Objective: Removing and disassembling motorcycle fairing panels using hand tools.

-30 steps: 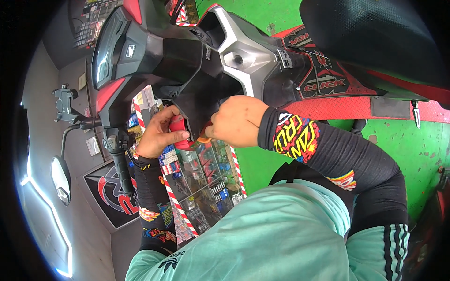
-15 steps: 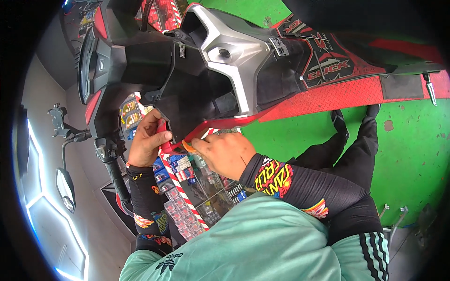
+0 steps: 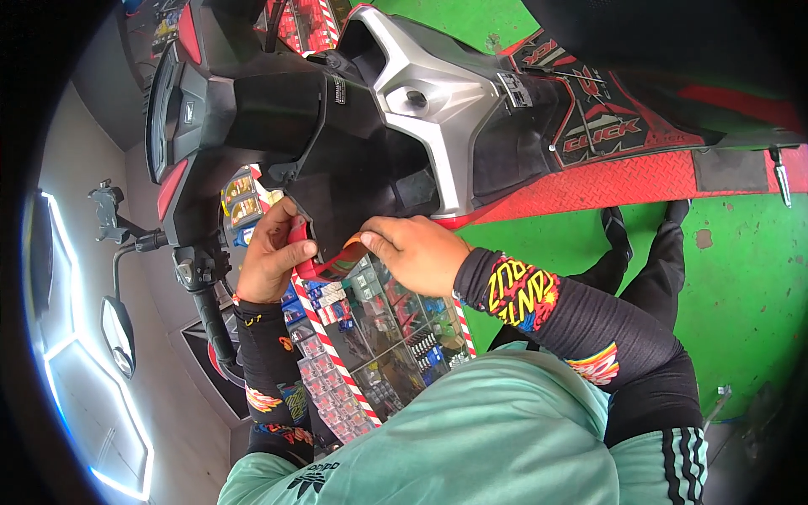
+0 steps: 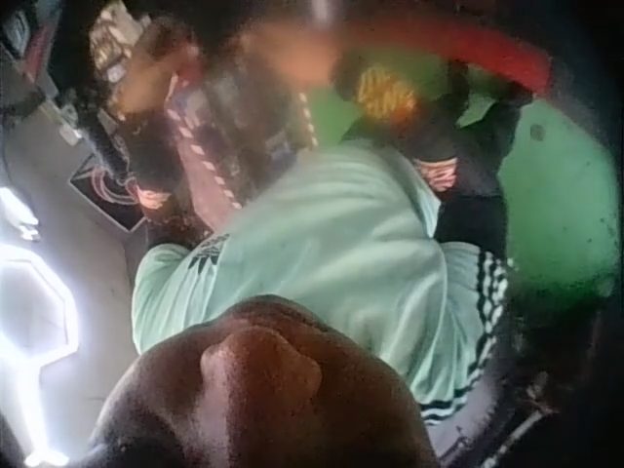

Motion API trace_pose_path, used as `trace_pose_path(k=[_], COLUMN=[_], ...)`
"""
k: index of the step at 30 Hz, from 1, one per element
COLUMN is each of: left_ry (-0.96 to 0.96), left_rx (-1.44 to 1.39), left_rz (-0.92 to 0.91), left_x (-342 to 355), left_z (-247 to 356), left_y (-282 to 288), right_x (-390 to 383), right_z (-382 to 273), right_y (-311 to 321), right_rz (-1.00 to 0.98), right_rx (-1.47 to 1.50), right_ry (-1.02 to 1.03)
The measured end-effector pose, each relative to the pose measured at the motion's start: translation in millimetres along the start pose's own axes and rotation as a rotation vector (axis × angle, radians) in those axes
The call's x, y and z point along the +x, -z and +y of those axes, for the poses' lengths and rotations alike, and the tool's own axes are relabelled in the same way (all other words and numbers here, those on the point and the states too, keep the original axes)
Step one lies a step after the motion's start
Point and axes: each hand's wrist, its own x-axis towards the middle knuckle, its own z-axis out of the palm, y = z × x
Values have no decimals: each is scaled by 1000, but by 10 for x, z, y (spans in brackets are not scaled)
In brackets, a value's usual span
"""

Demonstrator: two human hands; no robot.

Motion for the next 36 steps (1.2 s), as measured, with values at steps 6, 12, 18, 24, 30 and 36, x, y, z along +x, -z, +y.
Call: trace_pose_path(k=[6, 12, 18, 24, 30, 36], left_ry=[0, 62, 72, 46, 70, 56], left_rx=[77, 93, 32, 103, 82, 68], left_rz=[3, 28, 35, 50, 55, 61], left_x=[24, 16, -22, -17, -16, -29], left_z=[-11, -4, 21, 34, 50, 49], left_y=[48, 53, 10, 34, 22, 15], right_x=[421, 695, 171, 189, 660, 230], right_z=[-131, -175, 16, 109, -276, -27], right_y=[429, 541, 76, 58, 492, 104], right_rz=[-296, -550, -142, -24, -477, -150], right_rx=[-281, -353, -149, -185, -612, -204], right_ry=[113, 172, 101, 259, 432, 151])
